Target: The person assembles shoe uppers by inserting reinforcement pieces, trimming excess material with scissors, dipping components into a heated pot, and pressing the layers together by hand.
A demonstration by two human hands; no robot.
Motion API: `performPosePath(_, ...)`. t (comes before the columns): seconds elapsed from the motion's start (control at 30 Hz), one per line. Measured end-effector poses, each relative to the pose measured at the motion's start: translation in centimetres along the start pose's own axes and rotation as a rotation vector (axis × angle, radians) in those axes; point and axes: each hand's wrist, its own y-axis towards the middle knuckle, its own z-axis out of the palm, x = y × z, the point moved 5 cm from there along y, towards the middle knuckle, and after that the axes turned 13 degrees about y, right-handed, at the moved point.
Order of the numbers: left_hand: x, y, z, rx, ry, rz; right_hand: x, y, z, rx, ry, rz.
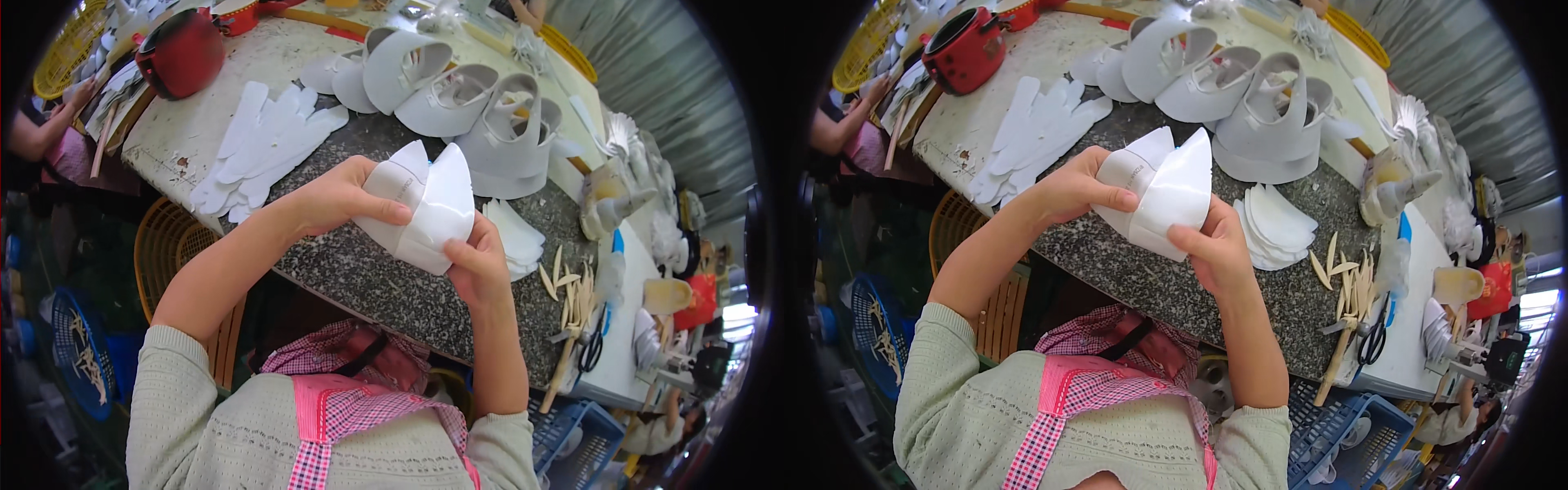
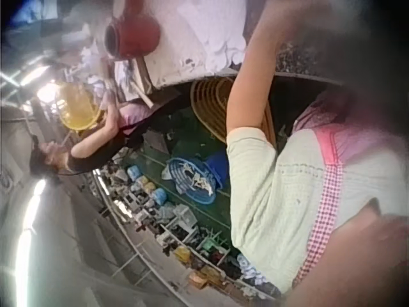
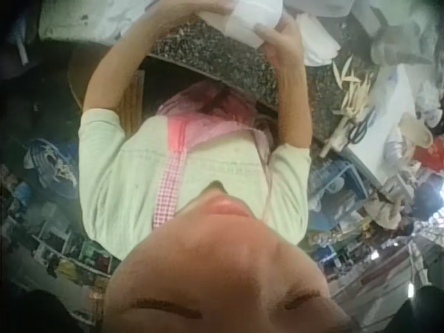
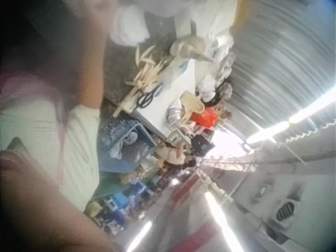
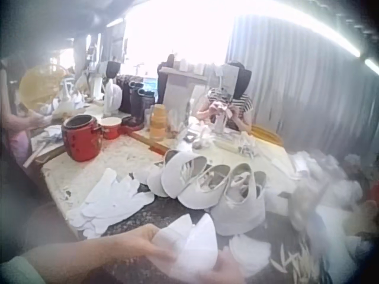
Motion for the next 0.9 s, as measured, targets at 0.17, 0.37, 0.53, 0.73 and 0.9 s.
performPosePath(0.17, 0.1, 1.6, 0.9, 0.027, -0.012, -0.042, 0.8, -0.2, -1.7, 0.074, -0.042, -0.100)
performPosePath(0.37, -0.8, 2.7, 1.6, 0.113, 0.123, -0.053, 0.9, -1.1, -3.4, 0.095, 0.096, -0.035)
performPosePath(0.53, -0.2, 3.6, 1.8, 0.224, 0.151, -0.040, 1.6, -1.8, -3.4, 0.087, -0.048, -0.081)
performPosePath(0.73, 0.2, 3.3, 0.9, 0.210, 0.050, 0.053, 0.4, -1.3, -2.6, 0.027, -0.002, -0.123)
performPosePath(0.9, -0.2, 0.7, -1.1, 0.131, 0.188, 0.130, -0.8, -0.5, 1.7, -0.186, -0.221, -0.344)
